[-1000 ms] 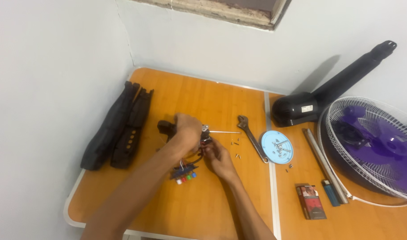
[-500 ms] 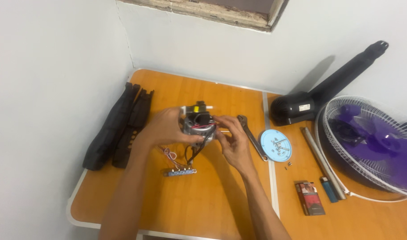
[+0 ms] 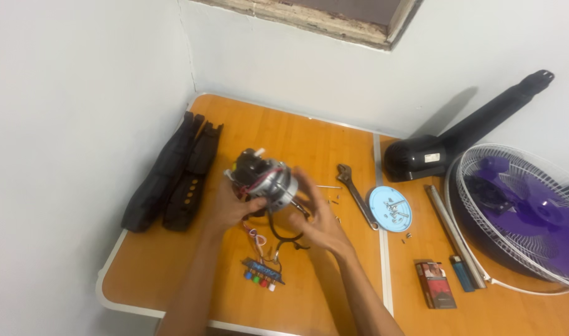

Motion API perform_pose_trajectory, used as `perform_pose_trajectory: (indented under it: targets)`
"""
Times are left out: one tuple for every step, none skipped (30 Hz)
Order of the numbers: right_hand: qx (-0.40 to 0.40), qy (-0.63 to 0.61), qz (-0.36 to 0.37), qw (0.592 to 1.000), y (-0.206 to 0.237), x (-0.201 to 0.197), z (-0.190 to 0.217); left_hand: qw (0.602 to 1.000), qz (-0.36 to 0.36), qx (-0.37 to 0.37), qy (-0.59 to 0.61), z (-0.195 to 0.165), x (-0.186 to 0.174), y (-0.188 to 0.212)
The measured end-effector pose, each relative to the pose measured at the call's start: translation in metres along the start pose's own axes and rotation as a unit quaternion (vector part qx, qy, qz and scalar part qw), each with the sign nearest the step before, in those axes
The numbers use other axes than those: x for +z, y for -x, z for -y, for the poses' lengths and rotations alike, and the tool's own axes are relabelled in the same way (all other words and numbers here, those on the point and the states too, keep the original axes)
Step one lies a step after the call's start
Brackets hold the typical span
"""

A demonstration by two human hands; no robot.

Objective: The person works on a small electric motor at a table, holding the motor with one hand while using a screwdriver to loosen and tighten its screws and picking up small screws from the table. They manipulate the motor's wiring and a black component, then lift and reposition the motor assembly with both hands.

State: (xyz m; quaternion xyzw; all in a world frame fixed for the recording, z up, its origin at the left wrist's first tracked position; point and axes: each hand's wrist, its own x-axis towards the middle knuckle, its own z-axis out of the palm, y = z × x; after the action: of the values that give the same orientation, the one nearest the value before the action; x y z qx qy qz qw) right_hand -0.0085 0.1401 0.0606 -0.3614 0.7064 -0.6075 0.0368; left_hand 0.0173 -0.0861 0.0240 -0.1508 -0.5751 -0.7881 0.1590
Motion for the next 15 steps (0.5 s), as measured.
perform_pose_trajectory:
  targets:
    - [0.013, 0.015, 0.019, 1.000, 0.000, 0.004, 0.001, 1.000, -0.022, 0.004, 0.016, 0.009, 0.000, 0.004]
    - [0.026, 0.030, 0.038, 0.998, 0.000, 0.008, 0.004, 0.998, -0.044, 0.008, 0.032, 0.017, -0.001, 0.006]
    - [0.063, 0.038, 0.036, 0.997, -0.004, 0.010, 0.009, 0.997, -0.061, -0.005, 0.047, 0.022, -0.001, 0.006]
    - [0.100, 0.046, 0.035, 0.993, -0.009, 0.010, 0.014, 0.995, -0.077, -0.017, 0.063, 0.027, 0.000, 0.006]
    - [0.136, 0.053, 0.036, 0.989, -0.015, 0.010, 0.019, 0.992, -0.095, -0.029, 0.078, 0.028, 0.002, 0.007]
    - [0.117, 0.066, 0.054, 0.990, -0.020, 0.008, 0.026, 0.992, -0.097, -0.028, 0.078, 0.029, 0.003, 0.007]
    - [0.096, 0.078, 0.072, 0.990, -0.024, 0.006, 0.032, 0.992, -0.099, -0.026, 0.077, 0.029, 0.005, 0.005]
    - [0.076, 0.091, 0.088, 0.989, -0.029, 0.004, 0.037, 0.992, -0.099, -0.025, 0.077, 0.029, 0.004, 0.003]
    - [0.103, 0.099, 0.076, 0.987, -0.034, 0.002, 0.040, 0.993, -0.088, -0.036, 0.065, 0.029, 0.004, 0.002]
    - [0.132, 0.109, 0.063, 0.983, -0.038, 0.000, 0.042, 0.994, -0.076, -0.049, 0.055, 0.028, 0.005, 0.000]
    - [0.162, 0.118, 0.050, 0.978, -0.040, -0.001, 0.042, 0.995, -0.064, -0.062, 0.046, 0.028, 0.006, -0.001]
    - [0.163, 0.121, 0.050, 0.978, -0.042, -0.003, 0.040, 0.995, -0.058, -0.084, 0.017, 0.027, 0.007, -0.003]
    - [0.162, 0.122, 0.051, 0.978, -0.044, -0.006, 0.036, 0.993, -0.053, -0.105, -0.014, 0.026, 0.007, -0.004]
    - [0.160, 0.124, 0.050, 0.978, -0.045, -0.008, 0.030, 0.990, -0.046, -0.125, -0.045, 0.025, 0.007, -0.006]
    - [0.156, 0.136, 0.036, 0.978, -0.045, -0.010, 0.024, 0.992, -0.019, -0.119, -0.032, 0.024, 0.005, -0.006]
